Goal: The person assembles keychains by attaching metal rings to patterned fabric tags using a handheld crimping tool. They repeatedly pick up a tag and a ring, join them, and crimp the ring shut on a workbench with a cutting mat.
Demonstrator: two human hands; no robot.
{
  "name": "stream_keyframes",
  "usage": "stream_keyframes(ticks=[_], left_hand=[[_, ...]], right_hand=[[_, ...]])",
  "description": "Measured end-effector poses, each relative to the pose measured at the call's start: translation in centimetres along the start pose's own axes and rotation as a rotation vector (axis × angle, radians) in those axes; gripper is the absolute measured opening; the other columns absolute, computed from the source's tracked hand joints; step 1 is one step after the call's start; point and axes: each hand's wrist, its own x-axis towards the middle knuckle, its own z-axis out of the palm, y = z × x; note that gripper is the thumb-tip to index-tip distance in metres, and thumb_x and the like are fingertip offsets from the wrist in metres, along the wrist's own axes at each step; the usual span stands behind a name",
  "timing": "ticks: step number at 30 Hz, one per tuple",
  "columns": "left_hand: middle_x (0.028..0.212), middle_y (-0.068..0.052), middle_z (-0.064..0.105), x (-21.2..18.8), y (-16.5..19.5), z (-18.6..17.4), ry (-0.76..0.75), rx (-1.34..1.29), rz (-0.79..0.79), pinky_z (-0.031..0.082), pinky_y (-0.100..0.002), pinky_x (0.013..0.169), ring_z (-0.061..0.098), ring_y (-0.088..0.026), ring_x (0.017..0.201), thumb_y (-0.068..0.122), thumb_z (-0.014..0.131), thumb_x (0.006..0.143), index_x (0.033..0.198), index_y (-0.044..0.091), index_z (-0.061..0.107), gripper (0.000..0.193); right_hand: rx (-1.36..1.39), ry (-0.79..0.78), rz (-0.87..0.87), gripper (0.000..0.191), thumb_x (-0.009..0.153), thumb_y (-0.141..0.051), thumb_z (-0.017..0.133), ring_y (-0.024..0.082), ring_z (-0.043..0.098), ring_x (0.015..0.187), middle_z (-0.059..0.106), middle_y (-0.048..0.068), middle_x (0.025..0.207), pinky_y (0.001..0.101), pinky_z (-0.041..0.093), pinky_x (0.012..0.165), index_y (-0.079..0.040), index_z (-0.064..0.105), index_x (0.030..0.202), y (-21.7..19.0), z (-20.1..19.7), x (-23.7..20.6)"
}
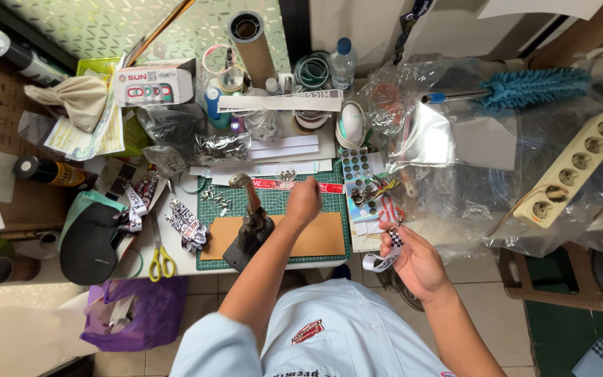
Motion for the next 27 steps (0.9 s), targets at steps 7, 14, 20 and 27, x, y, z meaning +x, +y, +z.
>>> stream_keyframes(ticks=[7, 14, 20, 27], left_hand=[[0.094, -0.007, 0.073, -6.8, 2.9, -4.3, -0.461, -1.884, -0.211, 0.056, -0.026, 0.069, 0.071, -0.016, 0.084, 0.006, 0.073, 0.093, 0.106, 0.006, 0.069, 0.013], [0.1, -0.009, 0.075, -11.3, 3.0, -7.8, -0.417, -1.823, -0.152, 0.061, -0.03, 0.081, 0.072, -0.018, 0.09, 0.006, 0.074, 0.093, 0.11, 0.001, 0.074, 0.018], [0.099, -0.013, 0.076, -13.2, 3.7, -12.3, -0.293, -1.526, -0.137, 0.061, -0.032, 0.077, 0.076, -0.019, 0.087, 0.004, 0.074, 0.093, 0.112, -0.003, 0.073, 0.02], [0.1, -0.011, 0.076, -14.6, 1.6, -15.9, -0.353, -1.488, -0.066, 0.059, -0.028, 0.074, 0.073, -0.015, 0.086, 0.006, 0.073, 0.095, 0.112, -0.004, 0.074, 0.021]], right_hand=[[0.036, 0.052, 0.134, 0.048, 0.094, -0.013, 0.053, 0.022, 0.063, 0.092, 0.066, 0.013, 0.101, 0.0358, 0.05, 0.091, 0.014, 0.056, 0.134, -0.9, -0.2, 2.1], [-0.104, 0.125, 0.135, 0.023, 0.096, -0.003, 0.065, 0.018, 0.066, 0.099, 0.071, 0.007, 0.109, 0.0355, 0.051, 0.093, -0.006, 0.065, 0.119, 2.6, 0.8, 5.0], [-0.102, 0.059, 0.068, 0.024, 0.096, -0.006, 0.065, 0.02, 0.069, 0.101, 0.073, 0.01, 0.111, 0.0364, 0.055, 0.094, -0.002, 0.065, 0.12, 3.6, 6.1, 4.1], [-0.278, 0.109, -0.046, 0.03, 0.094, -0.002, 0.067, 0.017, 0.068, 0.099, 0.072, 0.01, 0.11, 0.034, 0.055, 0.09, -0.002, 0.064, 0.124, 5.5, 11.9, 2.6]])
